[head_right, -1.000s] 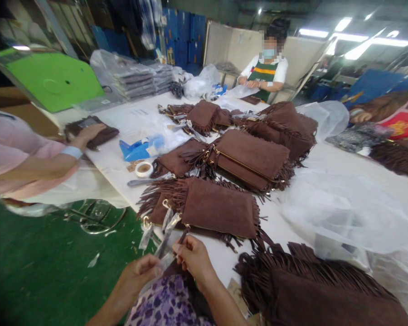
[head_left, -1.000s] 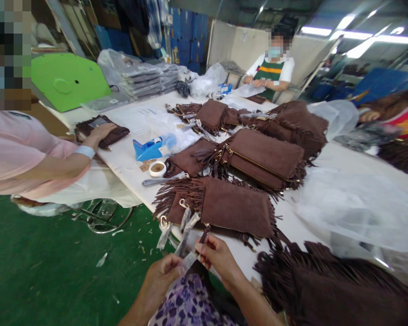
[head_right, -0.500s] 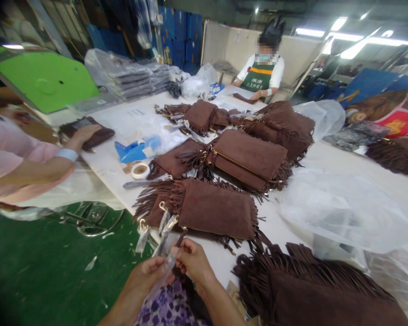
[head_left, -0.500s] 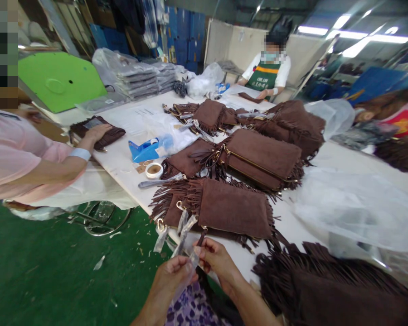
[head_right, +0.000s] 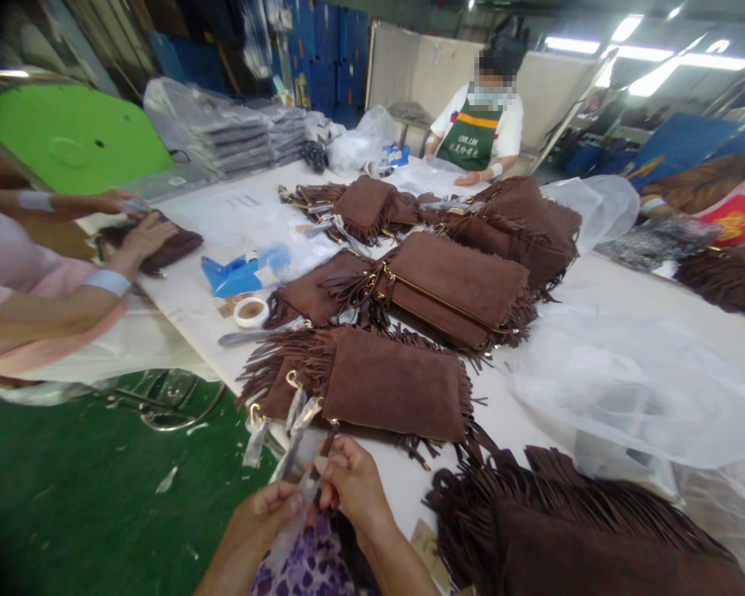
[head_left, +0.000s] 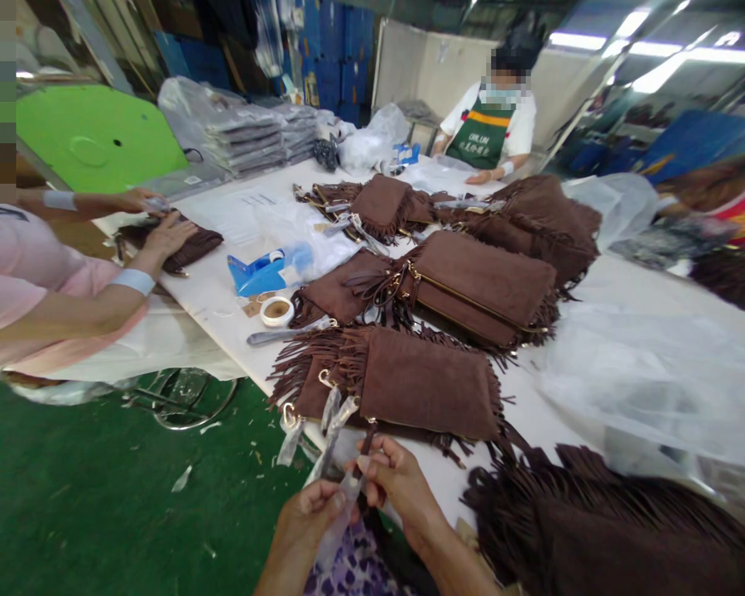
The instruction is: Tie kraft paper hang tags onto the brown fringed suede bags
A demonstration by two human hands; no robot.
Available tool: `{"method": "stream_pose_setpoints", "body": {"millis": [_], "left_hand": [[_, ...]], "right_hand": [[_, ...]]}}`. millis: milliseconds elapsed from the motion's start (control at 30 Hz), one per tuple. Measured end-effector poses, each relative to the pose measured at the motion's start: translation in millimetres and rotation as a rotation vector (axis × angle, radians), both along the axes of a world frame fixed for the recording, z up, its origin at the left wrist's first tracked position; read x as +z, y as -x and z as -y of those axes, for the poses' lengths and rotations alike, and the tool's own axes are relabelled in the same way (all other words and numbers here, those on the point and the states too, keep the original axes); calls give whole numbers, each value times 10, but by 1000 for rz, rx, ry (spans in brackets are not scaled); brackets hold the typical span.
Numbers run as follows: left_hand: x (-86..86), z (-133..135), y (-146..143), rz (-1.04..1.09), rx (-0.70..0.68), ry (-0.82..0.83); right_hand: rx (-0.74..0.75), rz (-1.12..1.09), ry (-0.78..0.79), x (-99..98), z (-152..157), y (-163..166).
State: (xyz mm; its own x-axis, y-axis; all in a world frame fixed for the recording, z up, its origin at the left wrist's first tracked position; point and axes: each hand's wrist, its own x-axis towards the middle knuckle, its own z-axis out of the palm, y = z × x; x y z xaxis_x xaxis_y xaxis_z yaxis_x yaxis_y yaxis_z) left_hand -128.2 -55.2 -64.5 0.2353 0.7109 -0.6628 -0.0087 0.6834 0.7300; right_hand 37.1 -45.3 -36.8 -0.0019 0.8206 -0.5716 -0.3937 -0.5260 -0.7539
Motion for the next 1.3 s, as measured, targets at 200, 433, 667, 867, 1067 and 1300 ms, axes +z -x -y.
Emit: {"method": "stream_pose_setpoints", "body": {"millis": [200,433,667,867,1067,1300], "left_hand": [[168,-6,-81,65,96,97],[139,5,-81,94,123,151],[87,-3,-95,101,90,149],[234,-34,-236,193,143,185],[324,-86,-410,194,160,150],[131,-180,-378,15,20,-6]], "right_hand": [[33,16,-44,40,-2,5],[-1,-69,-38,58,-3,-20],[-2,-103,-32,4,15,-89],[19,-108,2,-25,18,-145],[55,-79,11,-29,18,-205],[-84,93,50,29,-166,-206]]}}
